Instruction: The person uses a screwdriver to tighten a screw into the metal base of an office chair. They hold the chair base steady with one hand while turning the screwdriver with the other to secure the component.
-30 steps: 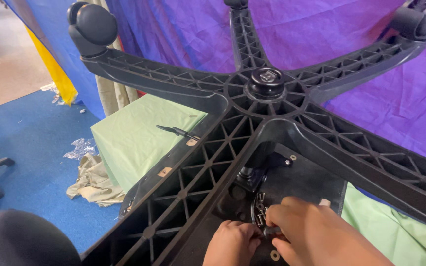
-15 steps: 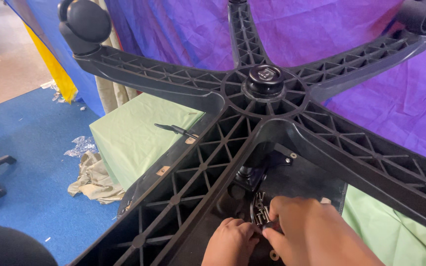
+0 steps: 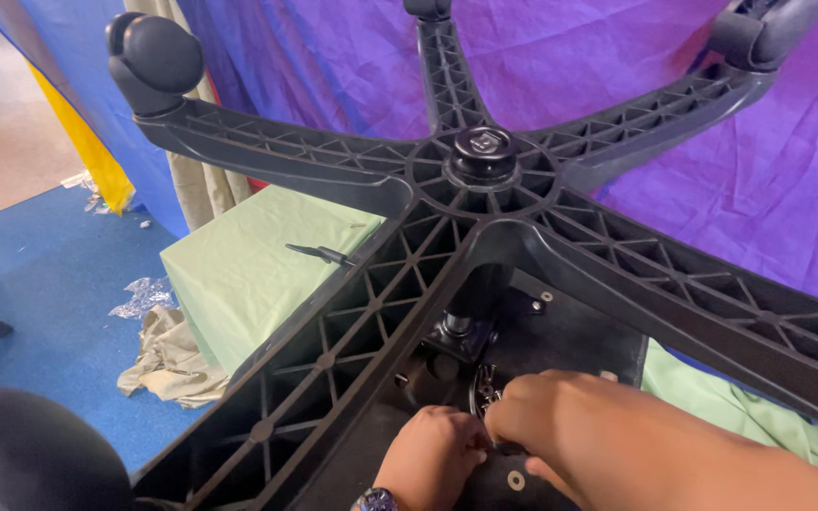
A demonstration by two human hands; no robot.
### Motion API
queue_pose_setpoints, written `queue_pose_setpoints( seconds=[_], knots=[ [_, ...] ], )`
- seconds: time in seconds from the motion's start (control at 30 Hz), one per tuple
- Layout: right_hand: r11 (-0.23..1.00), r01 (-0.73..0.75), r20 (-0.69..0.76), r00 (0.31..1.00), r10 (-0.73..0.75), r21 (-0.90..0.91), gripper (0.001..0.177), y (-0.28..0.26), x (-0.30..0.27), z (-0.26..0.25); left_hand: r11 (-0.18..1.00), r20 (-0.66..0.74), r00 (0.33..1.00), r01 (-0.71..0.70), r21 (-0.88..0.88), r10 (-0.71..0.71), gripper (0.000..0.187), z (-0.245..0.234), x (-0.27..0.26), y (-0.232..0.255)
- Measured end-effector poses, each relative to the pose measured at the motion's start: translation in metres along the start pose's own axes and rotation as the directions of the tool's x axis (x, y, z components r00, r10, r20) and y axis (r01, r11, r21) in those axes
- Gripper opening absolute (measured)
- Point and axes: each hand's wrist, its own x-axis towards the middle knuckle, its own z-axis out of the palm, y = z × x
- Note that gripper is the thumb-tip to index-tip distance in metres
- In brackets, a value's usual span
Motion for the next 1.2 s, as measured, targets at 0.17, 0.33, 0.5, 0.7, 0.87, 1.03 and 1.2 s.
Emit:
queue_pose_setpoints(
  seconds=[0.17,0.33,0.5,0.7,0.87,1.03,1.2],
  knots=[
    [0.996,0.029,-0.122,0.992,-0.019,0.082,0.025,0.004,0.006,0.012,0.997,0.007,0.999,0.052,-0.063,-0.051,0.017,-0.009,-0.001,0.010],
    [0.993,-0.068,-0.226,0.970,0.089,0.096,0.021,0.008,0.014,0.022,0.999,-0.051,0.999,-0.008,0.045,0.011,0.017,-0.002,0.002,0.002],
    [0.947,-0.291,-0.288,0.903,0.319,0.136,0.023,0.005,0.024,0.023,0.998,-0.055,0.998,-0.010,0.056,0.013,0.016,0.010,0.008,-0.008],
    [0.881,-0.465,-0.271,0.840,0.471,0.087,0.024,-0.006,0.026,0.018,0.998,-0.071,0.997,0.044,0.042,-0.041,0.017,0.013,0.006,-0.004],
    [0.847,-0.482,-0.084,0.856,0.510,0.225,0.031,-0.018,0.020,-0.008,0.997,-0.061,0.997,0.035,-0.061,-0.039,0.017,0.005,0.000,0.001],
    [0.756,-0.605,0.084,0.791,0.605,0.248,0.019,-0.033,0.020,-0.026,0.997,-0.128,0.988,0.082,-0.002,-0.081,0.014,0.011,0.002,0.009],
    [0.733,-0.614,0.029,0.772,0.635,0.292,0.018,-0.029,0.027,-0.021,0.994,-0.180,0.979,0.104,0.018,-0.100,0.009,0.020,0.004,0.010]
  ],
)
